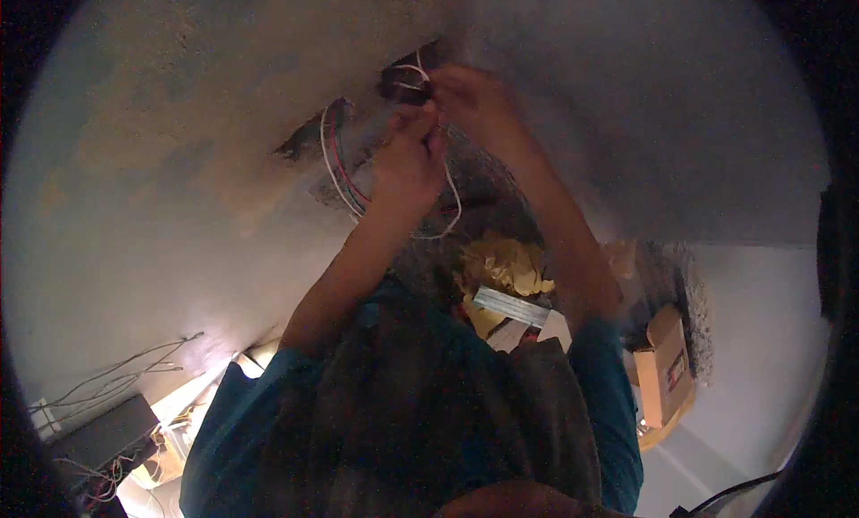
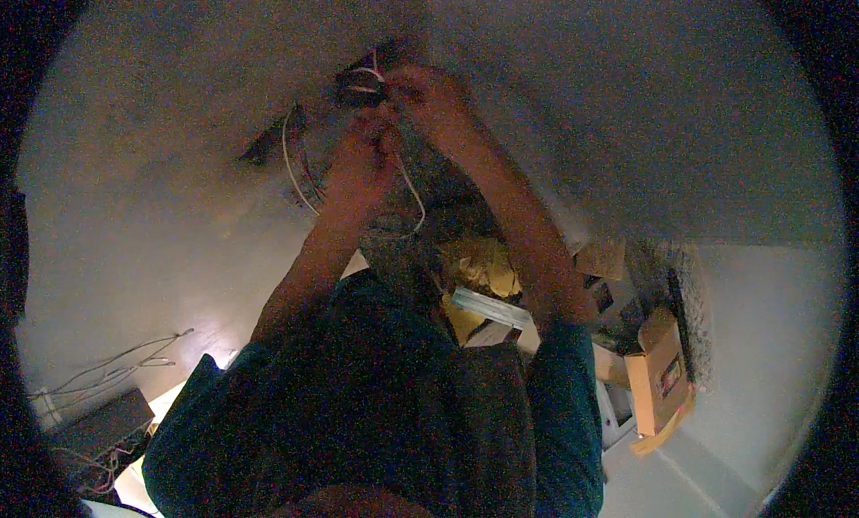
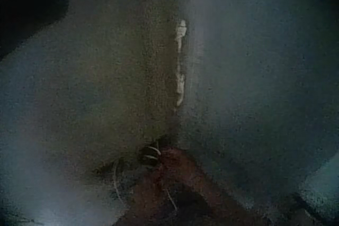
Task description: The person connects electrical wires by hand, wraps them with electrical tape, and tucks them into a wall box. They then pick up a screwdriver from the floor and move toward a shelving unit.
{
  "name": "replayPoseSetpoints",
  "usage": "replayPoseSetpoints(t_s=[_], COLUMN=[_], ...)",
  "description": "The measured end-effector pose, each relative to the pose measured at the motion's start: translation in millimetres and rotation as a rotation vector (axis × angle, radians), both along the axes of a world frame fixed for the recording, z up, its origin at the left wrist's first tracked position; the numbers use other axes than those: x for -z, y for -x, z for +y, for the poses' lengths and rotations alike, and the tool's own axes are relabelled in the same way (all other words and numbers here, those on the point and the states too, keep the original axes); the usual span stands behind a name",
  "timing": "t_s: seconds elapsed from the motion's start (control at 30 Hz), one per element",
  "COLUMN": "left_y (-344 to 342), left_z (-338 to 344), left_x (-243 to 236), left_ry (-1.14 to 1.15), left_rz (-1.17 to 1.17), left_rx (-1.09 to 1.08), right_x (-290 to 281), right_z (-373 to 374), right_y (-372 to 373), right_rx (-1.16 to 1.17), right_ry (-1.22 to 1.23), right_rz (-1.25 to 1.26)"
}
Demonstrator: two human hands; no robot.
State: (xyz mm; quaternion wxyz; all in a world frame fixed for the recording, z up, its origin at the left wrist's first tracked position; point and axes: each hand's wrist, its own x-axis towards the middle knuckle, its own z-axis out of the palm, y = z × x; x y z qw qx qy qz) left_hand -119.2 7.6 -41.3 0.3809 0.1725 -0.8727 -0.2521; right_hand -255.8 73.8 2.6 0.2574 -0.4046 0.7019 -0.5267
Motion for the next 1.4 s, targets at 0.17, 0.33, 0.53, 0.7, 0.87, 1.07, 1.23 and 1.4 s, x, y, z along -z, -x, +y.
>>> replayPoseSetpoints(t_s=[0.17, 0.33, 0.53, 0.7, 0.87, 1.07, 1.23, 1.4], left_y=[8.1, 5.9, 0.9, 5.1, -0.2, 0.9, -1.5, -0.5], left_z=[4.8, -5.5, -41.7, -42.1, -42.9, -48.3, -48.9, -38.3], left_x=[13.3, 16.3, 20.3, 1.5, -19.9, -38.6, -34.8, -27.4], left_ry=[-0.774, -0.789, -0.852, -1.534, -1.48, -1.55, -1.71, -1.927], left_rz=[0.184, 0.294, 0.058, 0.17, 0.071, 0.188, 0.191, 0.262], left_rx=[0.07, 0.099, 0.393, 0.504, 0.339, 0.36, 0.293, 0.351], right_x=[-39.7, -51.0, -58.2, -45.2, -68.7, -60.0, -37.5, -29.5], right_z=[11.1, -2.0, -19.8, -37.5, -41.9, -24.4, -16.6, -13.3], right_y=[-25.0, -7.1, 4.9, 15.0, 15.0, 36.7, 37.9, 37.8], right_rx=[0.044, -0.213, -0.041, -0.146, -0.315, -0.386, -0.372, -0.379], right_ry=[0.143, 0.037, -0.424, -0.488, -0.658, -0.378, -0.181, -0.159], right_rz=[0.627, 0.079, 0.262, 0.833, 0.667, 0.297, 0.199, 0.256])
